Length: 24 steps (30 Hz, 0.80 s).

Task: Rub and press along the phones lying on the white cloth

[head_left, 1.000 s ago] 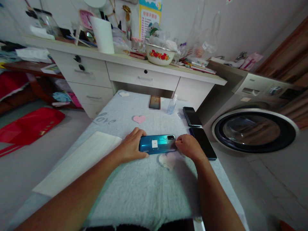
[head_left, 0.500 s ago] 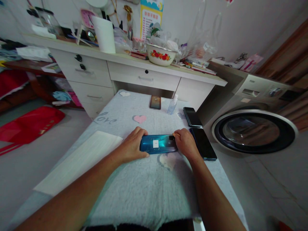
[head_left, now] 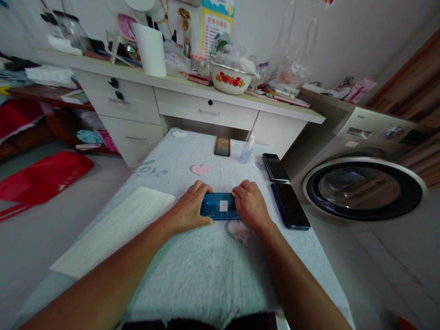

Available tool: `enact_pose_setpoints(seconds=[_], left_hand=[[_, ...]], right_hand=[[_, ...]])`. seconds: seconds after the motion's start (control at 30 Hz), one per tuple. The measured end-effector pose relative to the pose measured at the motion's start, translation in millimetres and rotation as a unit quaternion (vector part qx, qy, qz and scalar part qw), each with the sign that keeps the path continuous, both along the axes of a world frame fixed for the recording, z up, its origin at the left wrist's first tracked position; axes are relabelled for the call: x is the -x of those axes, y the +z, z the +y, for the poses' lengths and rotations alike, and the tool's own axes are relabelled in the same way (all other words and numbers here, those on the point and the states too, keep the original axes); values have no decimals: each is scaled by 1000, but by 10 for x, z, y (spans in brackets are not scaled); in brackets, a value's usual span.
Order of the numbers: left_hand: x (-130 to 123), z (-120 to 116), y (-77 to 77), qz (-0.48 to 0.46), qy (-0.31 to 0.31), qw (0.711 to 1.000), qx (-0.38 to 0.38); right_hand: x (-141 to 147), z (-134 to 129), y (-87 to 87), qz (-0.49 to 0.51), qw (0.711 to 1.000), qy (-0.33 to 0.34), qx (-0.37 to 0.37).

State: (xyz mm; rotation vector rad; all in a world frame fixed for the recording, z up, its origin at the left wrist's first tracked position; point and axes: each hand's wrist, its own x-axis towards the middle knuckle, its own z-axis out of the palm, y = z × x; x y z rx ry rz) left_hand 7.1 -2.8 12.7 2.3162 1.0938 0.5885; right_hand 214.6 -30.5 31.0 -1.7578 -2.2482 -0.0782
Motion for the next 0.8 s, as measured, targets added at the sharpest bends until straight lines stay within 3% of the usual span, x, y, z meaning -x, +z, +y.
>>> enact_pose_setpoints(seconds=[0.27,0.47,0.8], left_hand=[[5,11,-30,-10,-7,1000,-13],[-1,5,-22,-21,-1,1000,-10],[-9,-9,4,-11,-4,1000,-4]], right_hand=[[170,17,-83,10,999,41,-21],[230,-2,-42,22,997,70,-15],[76,24,-18,7,1000,21,-9]])
